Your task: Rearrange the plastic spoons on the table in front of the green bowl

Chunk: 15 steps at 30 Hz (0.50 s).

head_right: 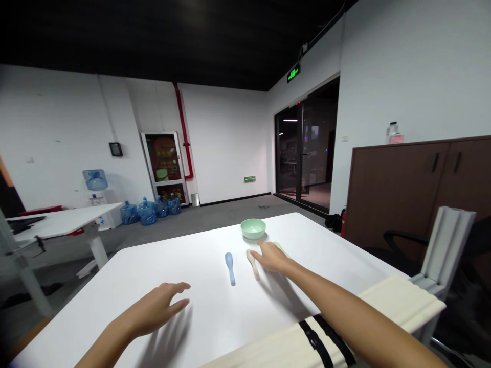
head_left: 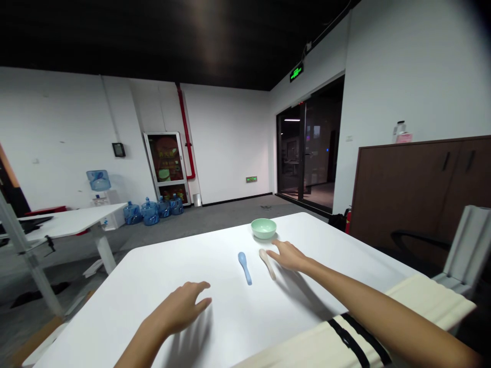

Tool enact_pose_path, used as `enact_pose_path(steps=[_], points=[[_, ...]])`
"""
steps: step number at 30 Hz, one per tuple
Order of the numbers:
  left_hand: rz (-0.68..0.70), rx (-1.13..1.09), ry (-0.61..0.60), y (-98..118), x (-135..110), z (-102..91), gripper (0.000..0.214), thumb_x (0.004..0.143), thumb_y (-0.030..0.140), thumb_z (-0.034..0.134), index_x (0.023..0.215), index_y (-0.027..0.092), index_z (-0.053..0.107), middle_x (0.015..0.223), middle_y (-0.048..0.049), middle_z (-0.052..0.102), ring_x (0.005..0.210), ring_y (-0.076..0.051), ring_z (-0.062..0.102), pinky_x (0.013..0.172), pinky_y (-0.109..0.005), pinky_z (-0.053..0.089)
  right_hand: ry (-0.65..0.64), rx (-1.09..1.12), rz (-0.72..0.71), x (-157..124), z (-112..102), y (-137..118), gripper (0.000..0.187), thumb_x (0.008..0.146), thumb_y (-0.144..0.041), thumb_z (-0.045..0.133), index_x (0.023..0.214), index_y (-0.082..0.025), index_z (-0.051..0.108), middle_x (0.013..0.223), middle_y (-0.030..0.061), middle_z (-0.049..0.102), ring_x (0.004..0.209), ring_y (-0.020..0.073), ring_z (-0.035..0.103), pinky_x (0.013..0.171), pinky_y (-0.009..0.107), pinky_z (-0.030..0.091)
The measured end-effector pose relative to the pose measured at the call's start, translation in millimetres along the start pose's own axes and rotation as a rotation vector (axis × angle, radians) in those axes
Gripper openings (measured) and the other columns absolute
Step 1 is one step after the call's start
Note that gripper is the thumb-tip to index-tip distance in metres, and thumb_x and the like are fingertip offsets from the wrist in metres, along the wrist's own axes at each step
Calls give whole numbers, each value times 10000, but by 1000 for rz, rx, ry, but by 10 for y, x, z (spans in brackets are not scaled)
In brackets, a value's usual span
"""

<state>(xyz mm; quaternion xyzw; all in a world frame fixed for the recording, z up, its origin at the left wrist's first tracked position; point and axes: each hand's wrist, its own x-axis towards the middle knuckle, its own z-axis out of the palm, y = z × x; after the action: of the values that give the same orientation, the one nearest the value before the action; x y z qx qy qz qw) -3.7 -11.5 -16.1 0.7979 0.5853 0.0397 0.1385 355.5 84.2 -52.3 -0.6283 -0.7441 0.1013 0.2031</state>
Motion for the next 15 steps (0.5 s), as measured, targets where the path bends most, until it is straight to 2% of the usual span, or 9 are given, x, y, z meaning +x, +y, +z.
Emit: enact_pose_path(steps=[15], points=[[-13, -1, 0, -18, 13, 13, 587, 797, 645, 401, 1250, 300, 545, 1270, -60, 585, 1151, -277, 533, 953, -387, 405, -30, -7, -56, 25, 92, 111, 682, 843, -646, 339, 1265, -141, 518, 1239, 149, 576, 1142, 289, 514, 863, 322, 383]])
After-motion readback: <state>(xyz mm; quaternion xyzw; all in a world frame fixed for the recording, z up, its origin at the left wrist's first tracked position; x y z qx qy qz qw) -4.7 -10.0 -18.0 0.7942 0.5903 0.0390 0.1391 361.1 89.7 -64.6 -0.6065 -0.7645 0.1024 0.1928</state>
